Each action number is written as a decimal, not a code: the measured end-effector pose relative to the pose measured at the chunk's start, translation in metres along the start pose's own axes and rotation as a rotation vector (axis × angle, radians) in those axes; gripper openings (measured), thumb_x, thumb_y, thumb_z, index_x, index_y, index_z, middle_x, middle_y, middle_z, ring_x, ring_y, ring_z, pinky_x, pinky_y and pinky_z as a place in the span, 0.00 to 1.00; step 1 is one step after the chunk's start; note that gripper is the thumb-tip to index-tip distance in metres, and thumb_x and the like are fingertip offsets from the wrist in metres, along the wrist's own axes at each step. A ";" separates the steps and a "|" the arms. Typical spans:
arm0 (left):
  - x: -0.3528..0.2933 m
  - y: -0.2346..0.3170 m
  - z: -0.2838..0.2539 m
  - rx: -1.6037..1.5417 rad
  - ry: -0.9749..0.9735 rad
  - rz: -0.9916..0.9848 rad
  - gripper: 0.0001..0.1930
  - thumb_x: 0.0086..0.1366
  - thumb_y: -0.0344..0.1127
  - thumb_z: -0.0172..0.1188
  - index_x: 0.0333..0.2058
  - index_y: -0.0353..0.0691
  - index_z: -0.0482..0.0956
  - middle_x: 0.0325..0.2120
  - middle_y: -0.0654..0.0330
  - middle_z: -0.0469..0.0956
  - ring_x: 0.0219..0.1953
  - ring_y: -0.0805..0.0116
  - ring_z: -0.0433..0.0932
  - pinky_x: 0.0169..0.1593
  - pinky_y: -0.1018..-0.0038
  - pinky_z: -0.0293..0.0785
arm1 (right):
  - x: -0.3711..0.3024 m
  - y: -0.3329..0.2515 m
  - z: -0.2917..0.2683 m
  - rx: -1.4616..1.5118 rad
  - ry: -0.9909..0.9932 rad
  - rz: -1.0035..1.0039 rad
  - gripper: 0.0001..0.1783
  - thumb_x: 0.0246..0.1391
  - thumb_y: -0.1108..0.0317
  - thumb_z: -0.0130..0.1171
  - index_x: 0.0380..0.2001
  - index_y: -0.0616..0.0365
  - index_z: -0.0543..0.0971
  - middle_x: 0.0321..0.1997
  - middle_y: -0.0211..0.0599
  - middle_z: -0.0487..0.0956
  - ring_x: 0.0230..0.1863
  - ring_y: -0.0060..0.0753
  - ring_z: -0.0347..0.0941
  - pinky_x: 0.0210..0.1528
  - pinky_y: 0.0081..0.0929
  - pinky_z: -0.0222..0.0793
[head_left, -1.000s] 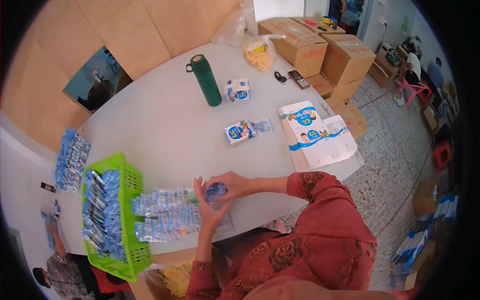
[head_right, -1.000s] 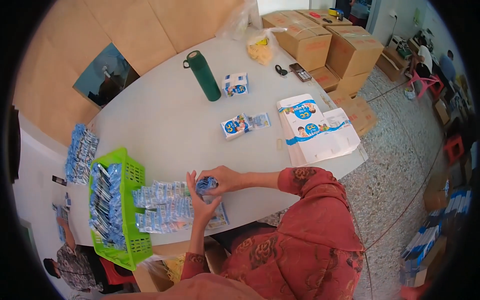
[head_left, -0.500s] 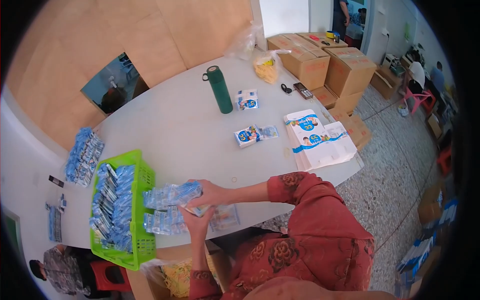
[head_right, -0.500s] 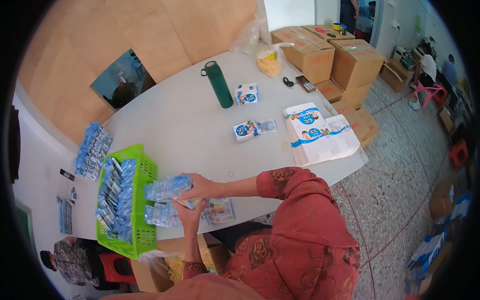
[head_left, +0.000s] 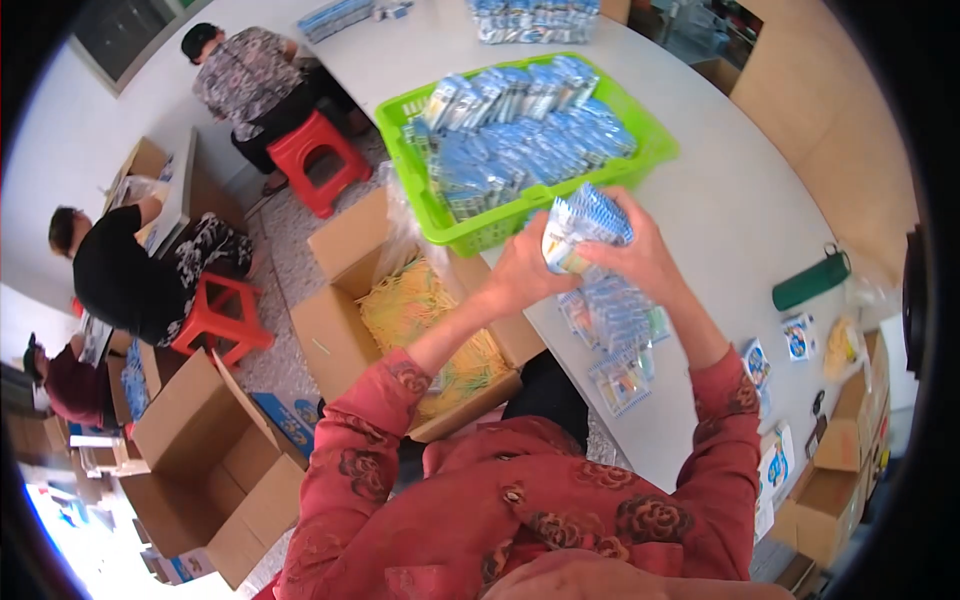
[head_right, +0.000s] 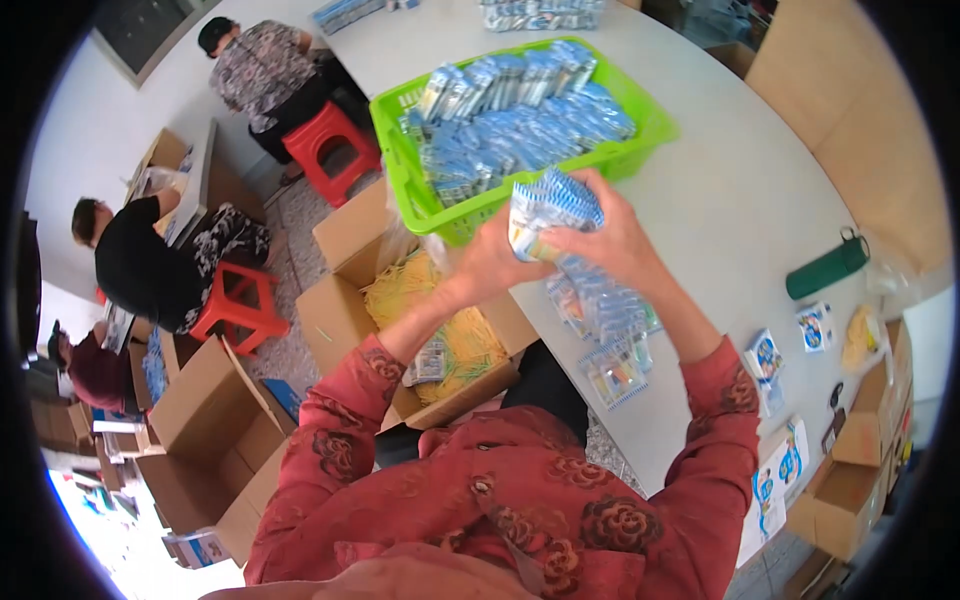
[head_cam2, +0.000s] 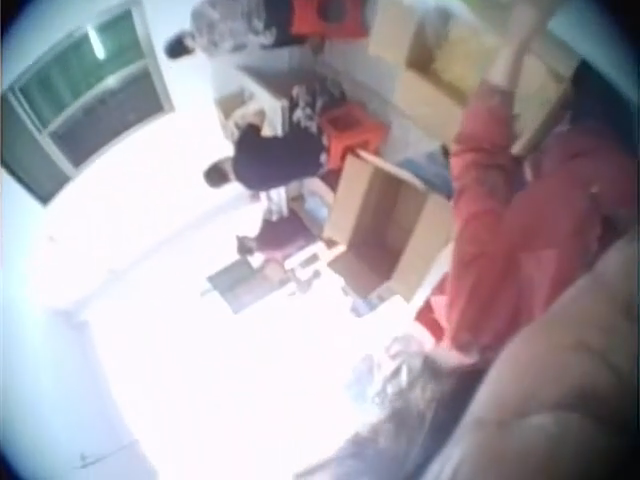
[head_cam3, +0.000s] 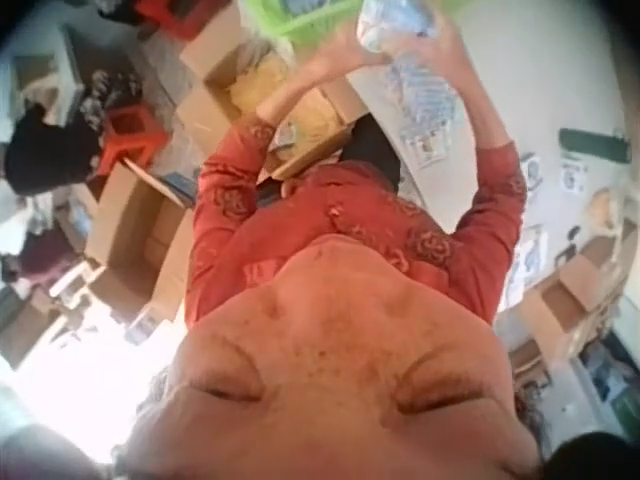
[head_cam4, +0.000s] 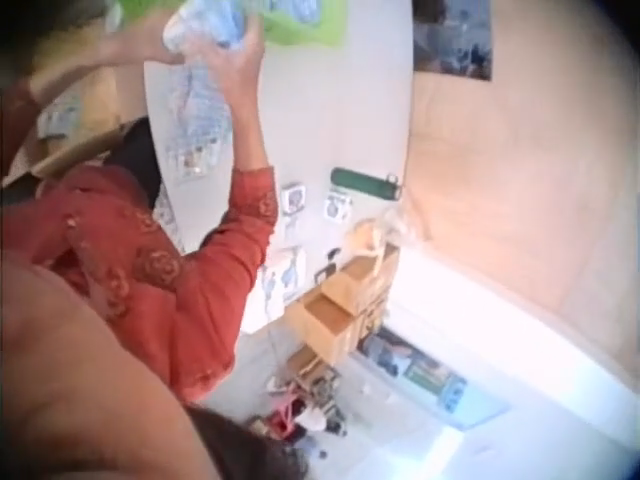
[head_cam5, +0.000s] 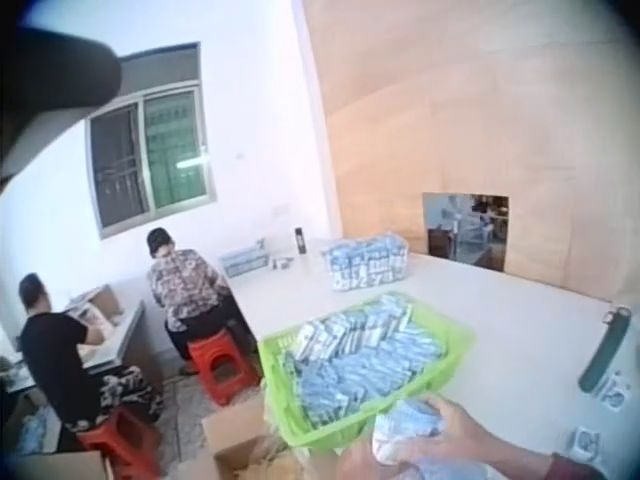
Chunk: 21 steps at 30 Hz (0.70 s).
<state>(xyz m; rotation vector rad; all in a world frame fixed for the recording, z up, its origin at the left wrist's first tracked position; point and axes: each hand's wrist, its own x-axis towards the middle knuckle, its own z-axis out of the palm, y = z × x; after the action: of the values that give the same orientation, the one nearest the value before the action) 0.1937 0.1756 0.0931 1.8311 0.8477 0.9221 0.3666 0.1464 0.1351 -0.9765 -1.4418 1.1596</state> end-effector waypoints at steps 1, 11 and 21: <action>0.002 -0.002 -0.014 0.035 0.022 0.019 0.33 0.36 0.34 0.68 0.44 0.36 0.65 0.33 0.51 0.75 0.38 0.58 0.75 0.42 0.69 0.70 | 0.016 -0.003 0.003 -0.179 -0.033 -0.062 0.29 0.38 0.68 0.65 0.45 0.62 0.67 0.38 0.34 0.73 0.41 0.22 0.68 0.43 0.23 0.66; 0.079 -0.036 -0.155 0.060 0.051 -0.045 0.40 0.37 0.37 0.71 0.50 0.35 0.61 0.40 0.55 0.72 0.42 0.66 0.72 0.47 0.73 0.68 | 0.199 0.019 0.058 -0.148 -0.232 -0.087 0.34 0.32 0.62 0.67 0.45 0.67 0.68 0.36 0.42 0.76 0.31 0.29 0.75 0.29 0.22 0.71; 0.140 -0.093 -0.184 1.048 0.303 0.043 0.31 0.48 0.42 0.62 0.49 0.33 0.63 0.39 0.45 0.70 0.46 0.50 0.68 0.47 0.62 0.66 | 0.330 0.118 0.086 -0.683 0.289 -0.112 0.29 0.27 0.55 0.65 0.32 0.64 0.71 0.29 0.51 0.76 0.33 0.49 0.74 0.37 0.36 0.70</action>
<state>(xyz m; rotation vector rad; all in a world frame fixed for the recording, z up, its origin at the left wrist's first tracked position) 0.0885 0.4011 0.1020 2.6097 1.7032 0.8510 0.2252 0.4747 0.0861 -1.4348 -1.6535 0.4040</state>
